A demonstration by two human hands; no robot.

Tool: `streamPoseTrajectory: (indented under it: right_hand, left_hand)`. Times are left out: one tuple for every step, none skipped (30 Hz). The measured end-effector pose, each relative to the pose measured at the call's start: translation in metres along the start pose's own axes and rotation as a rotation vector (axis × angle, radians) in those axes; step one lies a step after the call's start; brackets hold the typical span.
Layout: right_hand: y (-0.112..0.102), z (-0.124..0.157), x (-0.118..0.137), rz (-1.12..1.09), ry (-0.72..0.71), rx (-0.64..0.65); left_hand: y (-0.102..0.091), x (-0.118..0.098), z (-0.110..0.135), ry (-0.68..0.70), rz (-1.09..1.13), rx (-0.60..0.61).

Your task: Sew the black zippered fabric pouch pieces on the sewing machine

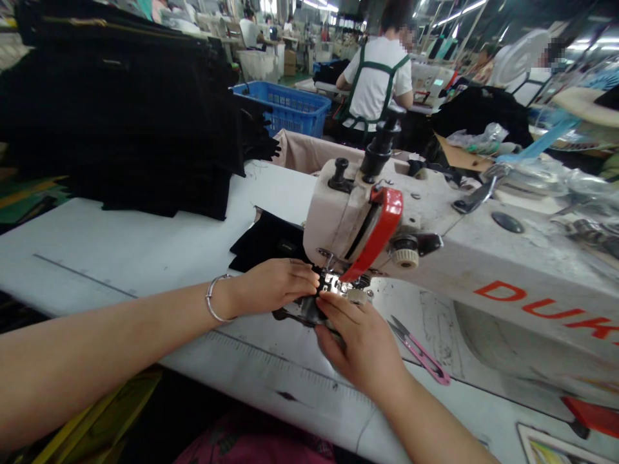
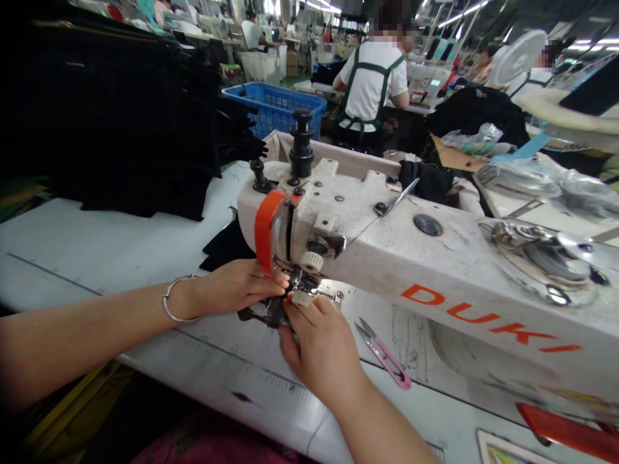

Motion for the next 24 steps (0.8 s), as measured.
streamPoseTrajectory:
  right_hand:
    - [0.001,0.000,-0.001,0.003,0.004,0.003]
    - [0.001,0.000,-0.001,0.005,0.007,0.007]
    - [0.002,0.000,-0.002,0.006,0.008,0.010]
    - [0.002,0.000,-0.002,0.006,0.007,0.009]
    - [0.002,0.000,-0.002,0.005,0.004,0.006]
    - [0.001,-0.001,-0.001,0.003,0.001,0.002]
    - [0.001,-0.001,-0.001,0.001,-0.001,-0.002]
    - [0.001,-0.001,-0.001,-0.001,-0.004,-0.005]
    - [0.000,-0.002,-0.001,-0.001,-0.004,-0.006]
    - [0.000,-0.002,-0.001,-0.001,-0.001,-0.006]
    - [0.000,-0.002,-0.001,-0.001,0.001,-0.003]
    - [0.001,-0.002,-0.001,0.000,0.003,-0.001]
    - [0.001,-0.002,-0.001,0.001,0.005,0.003]
    - [0.002,-0.002,-0.001,0.001,0.007,0.007]
    - [0.002,-0.002,-0.001,0.000,0.008,0.010]
    - [0.003,-0.001,-0.001,0.000,0.008,0.013]
    - [0.003,-0.001,-0.002,0.000,0.009,0.015]
    - [0.003,-0.001,-0.002,-0.001,0.010,0.016]
    - [0.003,-0.001,-0.002,0.000,0.010,0.014]
    - [0.003,-0.001,-0.002,0.001,0.011,0.014]
    - [0.003,-0.001,-0.002,0.000,0.011,0.014]
    - [0.003,-0.001,-0.002,-0.003,0.010,0.015]
    - [0.003,-0.001,-0.002,-0.006,0.010,0.018]
    - [0.003,-0.002,-0.002,-0.008,0.009,0.020]
  left_hand:
    - [0.000,0.002,-0.003,-0.010,0.006,0.002]
    - [0.000,0.005,-0.006,-0.022,0.015,0.001]
    - [0.000,0.007,-0.009,-0.038,0.025,0.000]
    - [0.000,0.011,-0.011,-0.056,0.033,-0.007]
    - [-0.001,0.015,-0.013,-0.085,0.035,-0.015]
    - [-0.001,0.018,-0.015,-0.111,0.030,-0.020]
    - [-0.001,0.021,-0.016,-0.132,0.019,-0.024]
    - [-0.001,0.023,-0.017,-0.141,0.003,-0.029]
    - [-0.001,0.024,-0.017,-0.146,-0.013,-0.033]
    - [-0.002,0.025,-0.018,-0.152,-0.029,-0.035]
    - [-0.002,0.026,-0.018,-0.160,-0.042,-0.037]
    - [-0.002,0.027,-0.018,-0.166,-0.050,-0.040]
    - [-0.001,0.029,-0.018,-0.175,-0.057,-0.041]
    - [-0.001,0.031,-0.018,-0.178,-0.061,-0.041]
    - [0.000,0.032,-0.018,-0.175,-0.059,-0.043]
    - [0.001,0.033,-0.019,-0.167,-0.052,-0.046]
    - [0.002,0.034,-0.019,-0.157,-0.045,-0.048]
    - [0.003,0.035,-0.019,-0.151,-0.039,-0.049]
    - [0.003,0.036,-0.019,-0.150,-0.034,-0.050]
    - [0.004,0.036,-0.019,-0.150,-0.030,-0.050]
    - [0.004,0.036,-0.019,-0.155,-0.027,-0.046]
    - [0.004,0.036,-0.019,-0.166,-0.024,-0.041]
    - [0.003,0.035,-0.018,-0.180,-0.019,-0.035]
    - [0.002,0.033,-0.018,-0.193,-0.014,-0.029]
Point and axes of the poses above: each hand's wrist, its own z-axis away from the middle knuckle, its own y-axis out of the palm, x = y × z, the point moved 9 cm from there along -z, towards the middle knuckle, and after that the axes turned 15 degrees about -y, right-handed, at the moved point
